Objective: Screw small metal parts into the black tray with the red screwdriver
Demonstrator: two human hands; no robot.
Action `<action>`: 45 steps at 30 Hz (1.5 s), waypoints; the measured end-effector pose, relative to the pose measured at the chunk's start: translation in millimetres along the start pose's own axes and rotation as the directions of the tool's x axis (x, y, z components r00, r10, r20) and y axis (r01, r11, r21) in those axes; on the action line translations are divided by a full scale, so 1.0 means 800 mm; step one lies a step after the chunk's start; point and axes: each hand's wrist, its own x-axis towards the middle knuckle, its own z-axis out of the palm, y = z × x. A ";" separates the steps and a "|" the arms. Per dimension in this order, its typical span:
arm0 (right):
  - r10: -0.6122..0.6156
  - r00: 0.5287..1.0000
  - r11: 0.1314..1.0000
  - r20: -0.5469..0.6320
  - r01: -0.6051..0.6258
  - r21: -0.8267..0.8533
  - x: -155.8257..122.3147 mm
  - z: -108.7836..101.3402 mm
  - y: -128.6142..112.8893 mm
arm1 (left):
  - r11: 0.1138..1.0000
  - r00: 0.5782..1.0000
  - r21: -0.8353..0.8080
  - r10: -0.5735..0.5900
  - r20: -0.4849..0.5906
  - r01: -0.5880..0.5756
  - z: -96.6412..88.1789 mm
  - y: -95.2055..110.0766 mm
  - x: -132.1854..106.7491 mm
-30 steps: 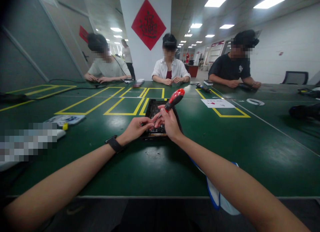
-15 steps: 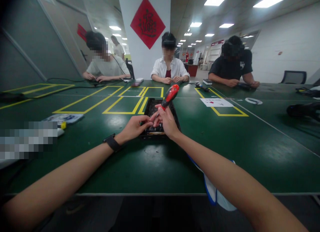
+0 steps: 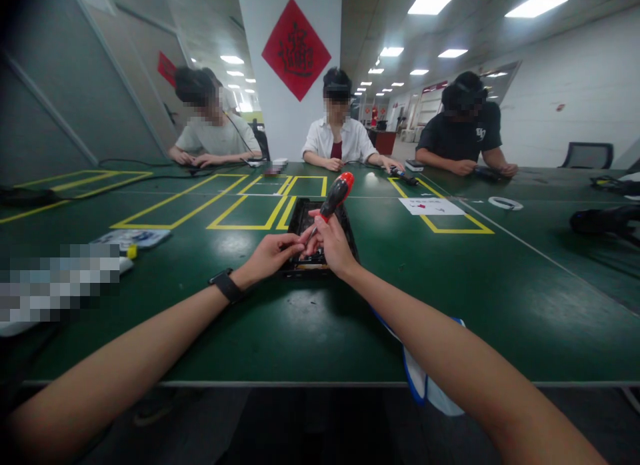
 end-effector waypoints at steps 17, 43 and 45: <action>0.035 0.999 0.999 0.033 -0.036 0.014 0.003 -0.002 0.003 | 0.986 0.999 0.162 0.045 -0.019 -0.042 -0.002 -0.001 -0.002; 0.021 1.000 0.999 -0.004 -0.021 0.028 0.004 0.001 0.003 | 0.985 1.000 0.170 0.012 0.012 -0.014 -0.004 -0.002 0.001; 0.017 1.000 0.999 -0.012 -0.017 0.034 0.004 -0.001 0.004 | 0.987 0.999 0.155 0.033 0.038 -0.038 -0.004 -0.001 0.000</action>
